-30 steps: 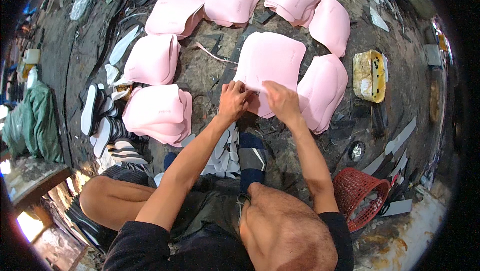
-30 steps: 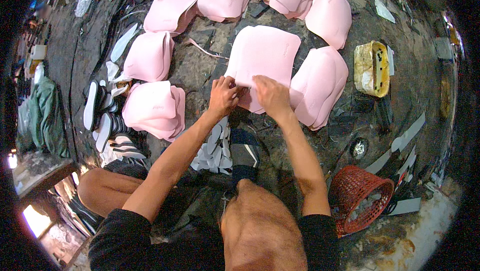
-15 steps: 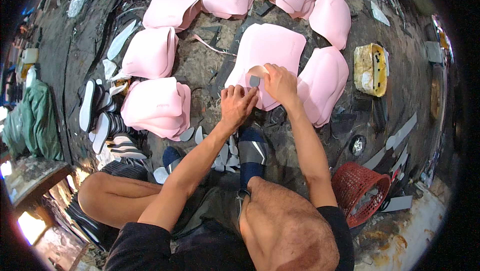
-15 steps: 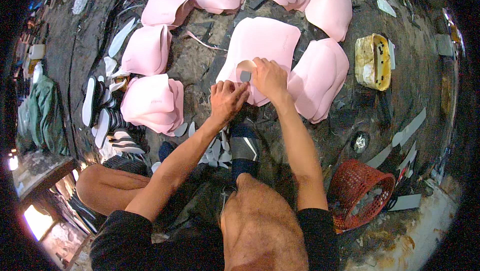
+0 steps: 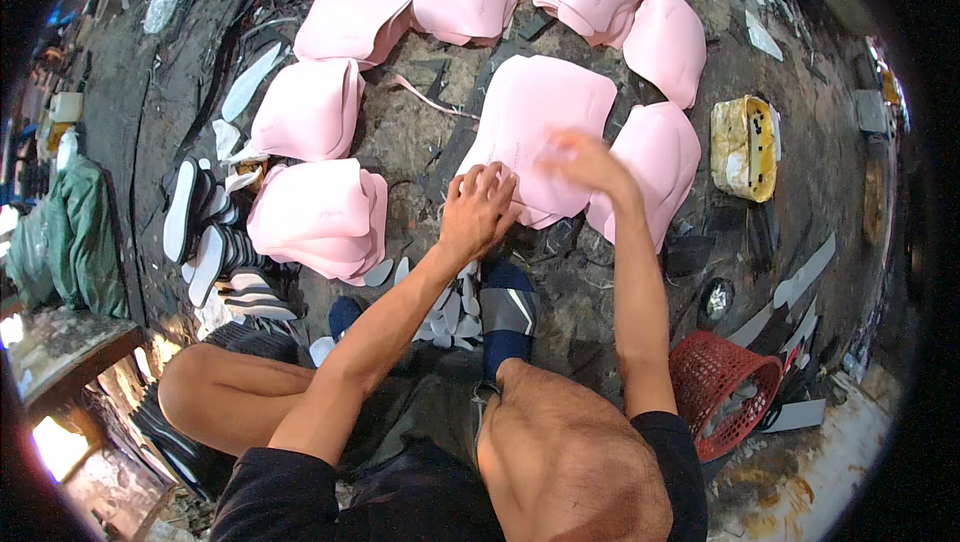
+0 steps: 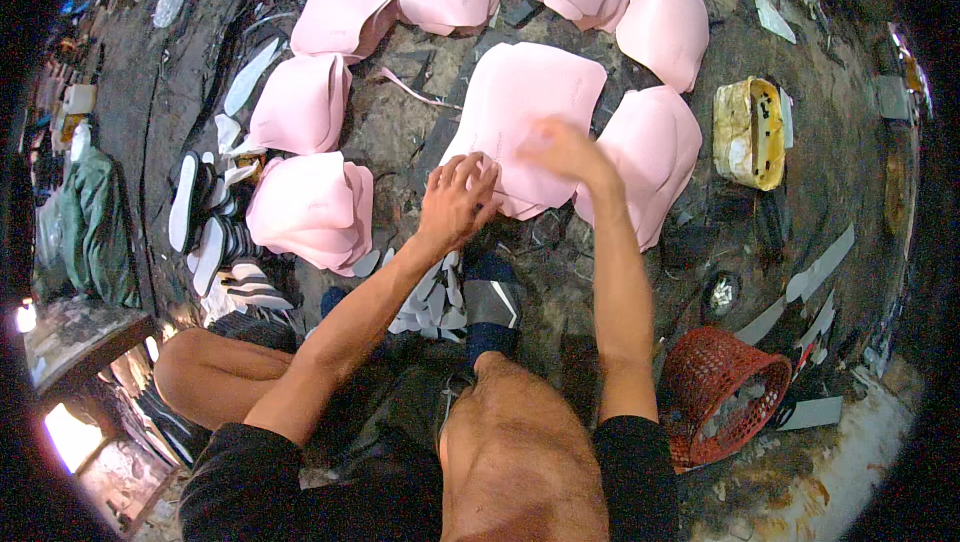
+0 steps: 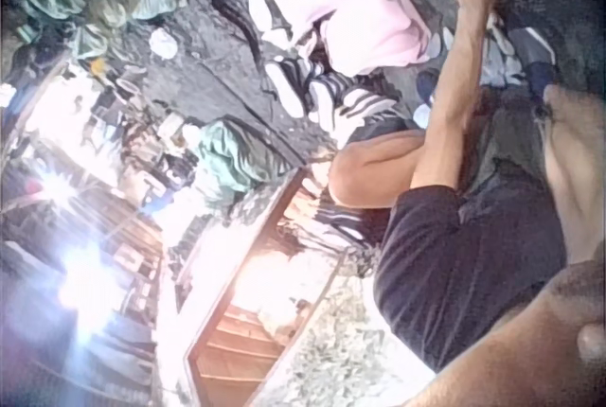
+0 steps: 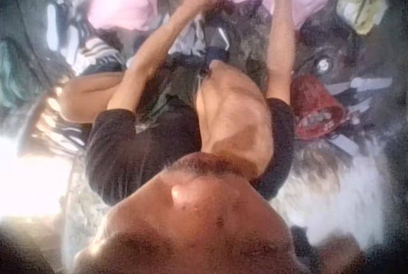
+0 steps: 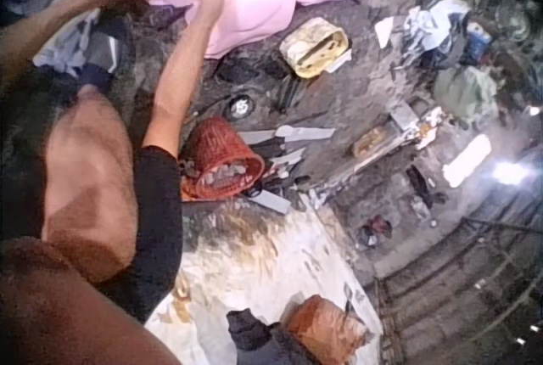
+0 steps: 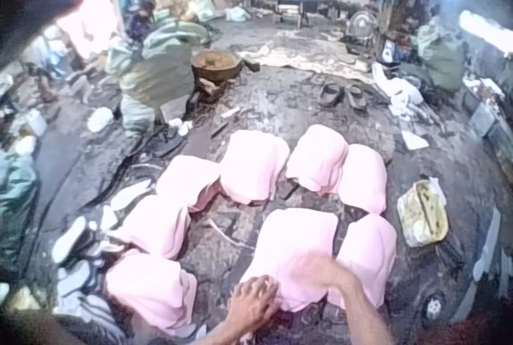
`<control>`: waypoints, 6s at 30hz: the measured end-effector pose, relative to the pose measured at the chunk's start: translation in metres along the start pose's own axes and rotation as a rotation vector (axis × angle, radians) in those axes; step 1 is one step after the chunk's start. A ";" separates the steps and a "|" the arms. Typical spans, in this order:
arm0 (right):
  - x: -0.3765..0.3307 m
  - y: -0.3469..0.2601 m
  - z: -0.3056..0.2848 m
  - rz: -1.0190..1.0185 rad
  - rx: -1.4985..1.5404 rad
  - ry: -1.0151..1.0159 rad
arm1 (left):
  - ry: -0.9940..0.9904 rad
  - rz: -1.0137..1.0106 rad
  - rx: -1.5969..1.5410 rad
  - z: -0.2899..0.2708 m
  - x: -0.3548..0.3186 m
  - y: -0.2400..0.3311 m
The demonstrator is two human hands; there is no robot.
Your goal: The person sits on the floor and repeatedly trims the edges of pink fabric pieces using a small blade. They pick up each piece, trim its edges, and place it back into a circular arrangement on the floor.
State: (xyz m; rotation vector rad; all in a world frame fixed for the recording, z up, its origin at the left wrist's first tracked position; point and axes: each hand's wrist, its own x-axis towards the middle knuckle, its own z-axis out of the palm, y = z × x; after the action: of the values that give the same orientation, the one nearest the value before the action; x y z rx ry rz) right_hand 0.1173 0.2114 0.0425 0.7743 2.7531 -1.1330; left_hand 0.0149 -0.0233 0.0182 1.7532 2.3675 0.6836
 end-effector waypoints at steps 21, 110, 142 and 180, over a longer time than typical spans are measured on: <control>0.031 0.029 -0.061 0.027 0.250 0.368 | 0.148 -0.302 -0.549 -0.013 0.021 -0.013; -0.026 -0.041 0.052 -0.493 -0.487 0.506 | 0.323 -1.143 -1.530 -0.028 -0.020 -0.024; -0.035 -0.045 0.056 -0.312 -0.164 0.426 | 0.117 0.058 -0.060 0.014 0.019 -0.044; 0.086 0.014 -0.004 0.146 -0.367 0.452 | 0.173 -0.418 -0.039 -0.003 -0.103 0.010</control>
State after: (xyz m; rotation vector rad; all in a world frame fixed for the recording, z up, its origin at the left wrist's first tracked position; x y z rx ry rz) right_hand 0.0498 0.2594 0.0153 1.2753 3.0486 -0.4412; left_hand 0.0565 -0.1175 0.0075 1.1633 2.6894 0.8302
